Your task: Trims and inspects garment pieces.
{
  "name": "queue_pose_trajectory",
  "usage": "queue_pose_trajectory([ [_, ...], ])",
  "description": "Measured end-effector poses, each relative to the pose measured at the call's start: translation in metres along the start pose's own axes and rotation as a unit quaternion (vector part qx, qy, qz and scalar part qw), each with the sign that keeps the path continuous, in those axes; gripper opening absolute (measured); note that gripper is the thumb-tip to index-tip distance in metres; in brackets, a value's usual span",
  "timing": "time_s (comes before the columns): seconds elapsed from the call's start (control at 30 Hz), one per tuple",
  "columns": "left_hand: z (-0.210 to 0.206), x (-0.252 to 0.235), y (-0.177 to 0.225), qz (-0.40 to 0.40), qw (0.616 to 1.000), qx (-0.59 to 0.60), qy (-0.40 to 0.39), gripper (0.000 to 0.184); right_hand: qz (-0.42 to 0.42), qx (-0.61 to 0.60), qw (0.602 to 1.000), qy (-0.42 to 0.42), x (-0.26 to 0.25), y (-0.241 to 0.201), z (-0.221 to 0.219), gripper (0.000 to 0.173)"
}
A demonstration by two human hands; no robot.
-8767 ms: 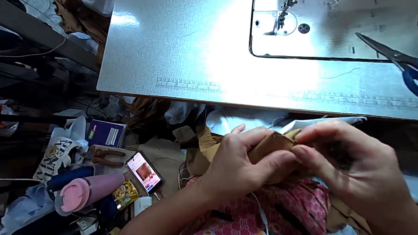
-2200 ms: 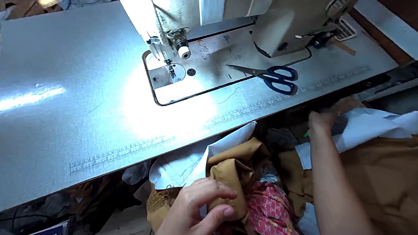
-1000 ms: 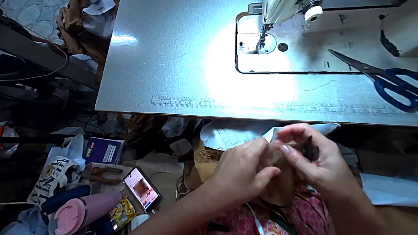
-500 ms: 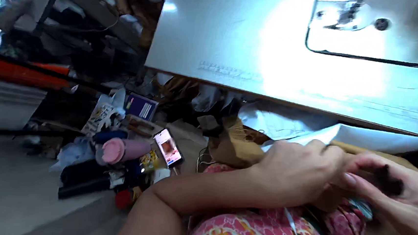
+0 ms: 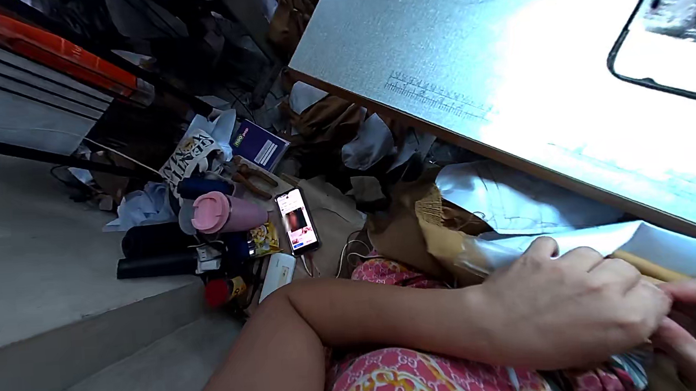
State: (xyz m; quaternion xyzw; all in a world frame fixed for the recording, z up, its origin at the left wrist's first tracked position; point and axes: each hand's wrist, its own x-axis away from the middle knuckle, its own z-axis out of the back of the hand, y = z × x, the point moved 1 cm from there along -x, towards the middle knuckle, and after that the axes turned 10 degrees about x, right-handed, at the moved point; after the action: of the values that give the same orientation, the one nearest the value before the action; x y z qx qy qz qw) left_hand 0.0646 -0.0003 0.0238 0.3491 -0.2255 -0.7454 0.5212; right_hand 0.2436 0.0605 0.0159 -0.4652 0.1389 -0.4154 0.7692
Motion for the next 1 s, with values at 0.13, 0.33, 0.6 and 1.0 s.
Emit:
queue_pose_trajectory([
  [0.13, 0.007, -0.002, -0.003, 0.076, 0.995, 0.049, -0.043, 0.018, -0.019, 0.054, 0.995, 0.076, -0.001, -0.001, 0.0, 0.02],
  [0.33, 0.015, -0.008, -0.018, 0.165, 0.973, 0.096, -0.126, 0.027, 0.099, -0.263, 0.938, 0.204, 0.005, -0.018, 0.01, 0.032],
  [0.6, 0.024, -0.011, -0.011, 0.147, 0.957, 0.223, -0.117, 0.033, 0.165, -0.231, 0.899, 0.334, -0.014, -0.019, -0.014, 0.032],
  [1.0, 0.002, -0.011, -0.003, 0.026, 0.964, 0.264, 0.025, 0.031, 0.065, -0.177, 0.934, 0.304, -0.011, -0.02, -0.027, 0.027],
])
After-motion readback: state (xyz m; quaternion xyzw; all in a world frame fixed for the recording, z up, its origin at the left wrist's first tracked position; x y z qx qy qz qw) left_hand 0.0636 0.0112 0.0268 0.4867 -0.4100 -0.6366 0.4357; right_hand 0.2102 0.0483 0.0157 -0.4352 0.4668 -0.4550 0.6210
